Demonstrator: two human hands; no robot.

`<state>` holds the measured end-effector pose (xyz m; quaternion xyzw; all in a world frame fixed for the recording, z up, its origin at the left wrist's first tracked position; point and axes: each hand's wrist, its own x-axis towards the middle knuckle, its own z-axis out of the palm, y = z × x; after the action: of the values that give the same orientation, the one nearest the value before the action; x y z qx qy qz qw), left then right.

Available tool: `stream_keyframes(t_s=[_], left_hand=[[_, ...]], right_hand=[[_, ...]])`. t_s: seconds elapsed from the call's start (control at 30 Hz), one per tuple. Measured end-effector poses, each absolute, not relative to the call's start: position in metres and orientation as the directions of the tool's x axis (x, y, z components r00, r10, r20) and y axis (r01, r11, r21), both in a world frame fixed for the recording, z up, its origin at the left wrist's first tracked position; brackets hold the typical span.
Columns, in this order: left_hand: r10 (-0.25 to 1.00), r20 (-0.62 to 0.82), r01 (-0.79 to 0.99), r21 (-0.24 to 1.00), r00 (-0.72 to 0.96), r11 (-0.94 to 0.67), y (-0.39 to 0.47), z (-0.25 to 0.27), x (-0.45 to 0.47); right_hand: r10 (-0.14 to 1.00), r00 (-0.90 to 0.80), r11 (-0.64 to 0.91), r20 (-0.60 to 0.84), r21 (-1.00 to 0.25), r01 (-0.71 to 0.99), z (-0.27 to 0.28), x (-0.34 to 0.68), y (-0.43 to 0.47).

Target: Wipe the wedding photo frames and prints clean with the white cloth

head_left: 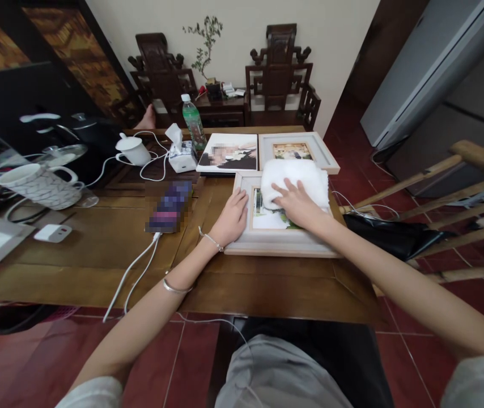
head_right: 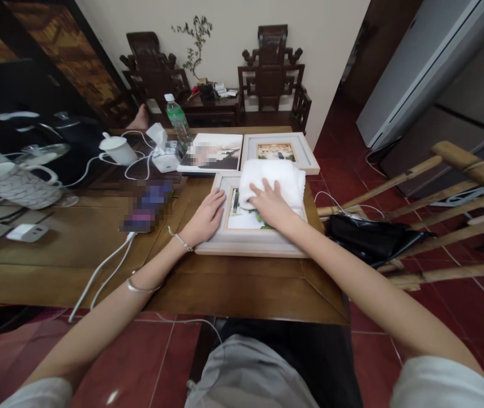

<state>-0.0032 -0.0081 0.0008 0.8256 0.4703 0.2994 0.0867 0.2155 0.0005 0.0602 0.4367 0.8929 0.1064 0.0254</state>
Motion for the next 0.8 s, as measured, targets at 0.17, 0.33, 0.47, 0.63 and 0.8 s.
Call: stream_keyframes(t_s=[0.17, 0.33, 0.47, 0.63, 0.8], left_hand=[[0.820, 0.424, 0.722, 0.415, 0.385, -0.554, -0.008, 0.000, -0.002], [0.814, 0.443, 0.726, 0.405, 0.376, -0.556, -0.008, -0.001, -0.001], [0.818, 0.434, 0.733, 0.398, 0.378, -0.551, -0.008, -0.001, -0.001], [0.820, 0.435, 0.727, 0.414, 0.372, -0.549, -0.007, -0.003, -0.001], [0.814, 0.433, 0.735, 0.389, 0.387, -0.556, -0.007, -0.002, -0.003]], right_hand=[[0.725, -0.680, 0.689, -0.115, 0.086, 0.720, 0.090, 0.218, -0.062], [0.613, -0.767, 0.753, -0.190, -0.153, 0.640, 0.119, 0.219, -0.114], [0.618, -0.782, 0.771, -0.082, -0.131, 0.623, 0.100, 0.211, -0.115], [0.765, -0.644, 0.644, -0.025, 0.022, 0.765, 0.071, 0.210, -0.051], [0.787, -0.600, 0.580, 0.147, 0.157, 0.799, 0.074, 0.215, 0.022]])
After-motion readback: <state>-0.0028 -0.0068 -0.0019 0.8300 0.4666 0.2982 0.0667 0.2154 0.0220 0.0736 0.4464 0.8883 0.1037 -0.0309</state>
